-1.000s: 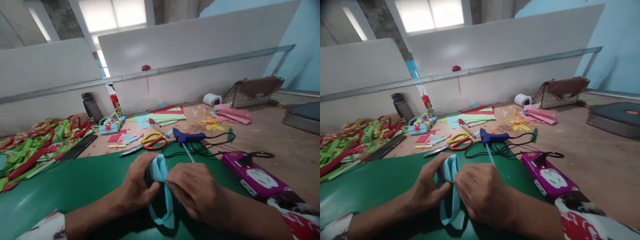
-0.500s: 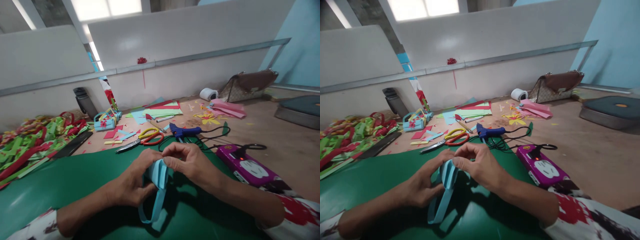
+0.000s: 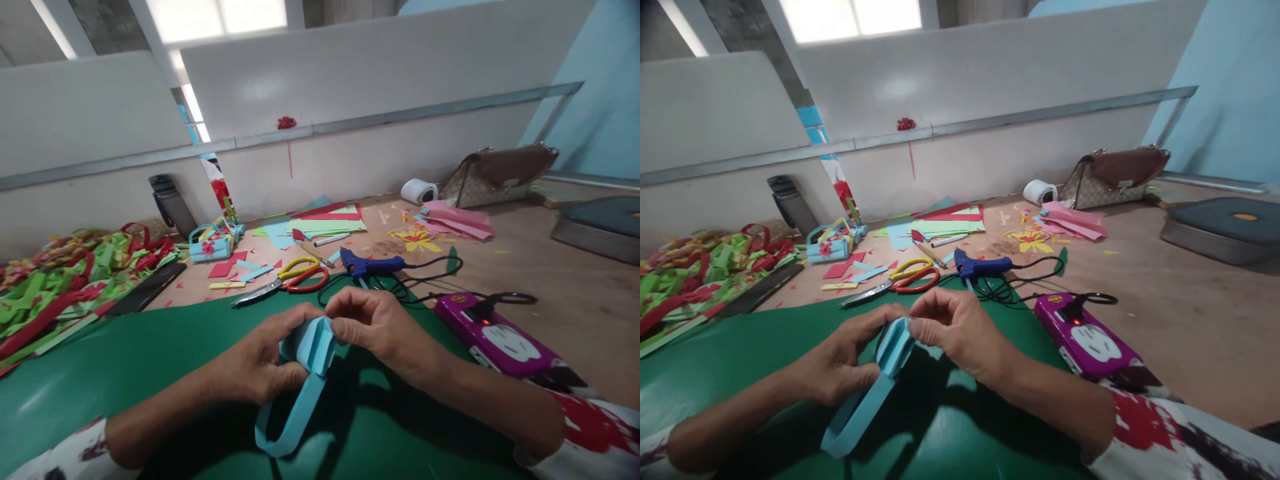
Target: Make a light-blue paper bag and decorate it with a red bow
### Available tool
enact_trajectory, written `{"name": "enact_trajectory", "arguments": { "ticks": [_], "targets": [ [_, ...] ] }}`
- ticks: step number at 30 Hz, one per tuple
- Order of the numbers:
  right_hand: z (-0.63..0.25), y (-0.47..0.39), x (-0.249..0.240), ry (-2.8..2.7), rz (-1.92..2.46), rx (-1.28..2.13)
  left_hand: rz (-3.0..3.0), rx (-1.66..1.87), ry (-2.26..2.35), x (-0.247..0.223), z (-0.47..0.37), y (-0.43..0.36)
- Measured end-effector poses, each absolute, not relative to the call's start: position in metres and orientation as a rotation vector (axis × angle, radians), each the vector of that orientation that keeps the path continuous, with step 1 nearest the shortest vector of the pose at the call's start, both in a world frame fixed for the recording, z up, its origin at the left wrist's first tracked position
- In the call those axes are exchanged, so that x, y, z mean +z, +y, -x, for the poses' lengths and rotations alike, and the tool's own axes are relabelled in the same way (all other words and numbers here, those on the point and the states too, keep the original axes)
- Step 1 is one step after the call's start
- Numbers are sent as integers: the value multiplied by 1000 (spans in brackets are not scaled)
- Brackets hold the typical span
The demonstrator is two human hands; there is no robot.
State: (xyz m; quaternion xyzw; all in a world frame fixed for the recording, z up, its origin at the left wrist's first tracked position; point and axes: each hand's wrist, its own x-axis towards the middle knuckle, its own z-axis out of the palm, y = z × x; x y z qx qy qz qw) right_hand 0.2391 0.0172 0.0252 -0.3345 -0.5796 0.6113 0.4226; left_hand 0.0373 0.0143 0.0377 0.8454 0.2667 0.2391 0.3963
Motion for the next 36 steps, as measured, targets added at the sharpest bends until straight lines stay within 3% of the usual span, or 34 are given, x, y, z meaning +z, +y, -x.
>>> {"name": "enact_trajectory", "arguments": {
  "ticks": [11, 20, 29, 36],
  "targets": [
    [-235, 15, 21, -1503, 905, 1447, -1995, 568, 749, 33, -35, 17],
    [-248, 9, 34, -2036, 678, 776, -1415, 452, 585, 33, -30, 28],
    [-241, 7, 28, -2074, 715, 536, -1095, 507, 578, 20, -33, 29],
    [-232, 3, 20, -2021, 937, 749, -1073, 473, 642, 12, -36, 35]
  ]
}}
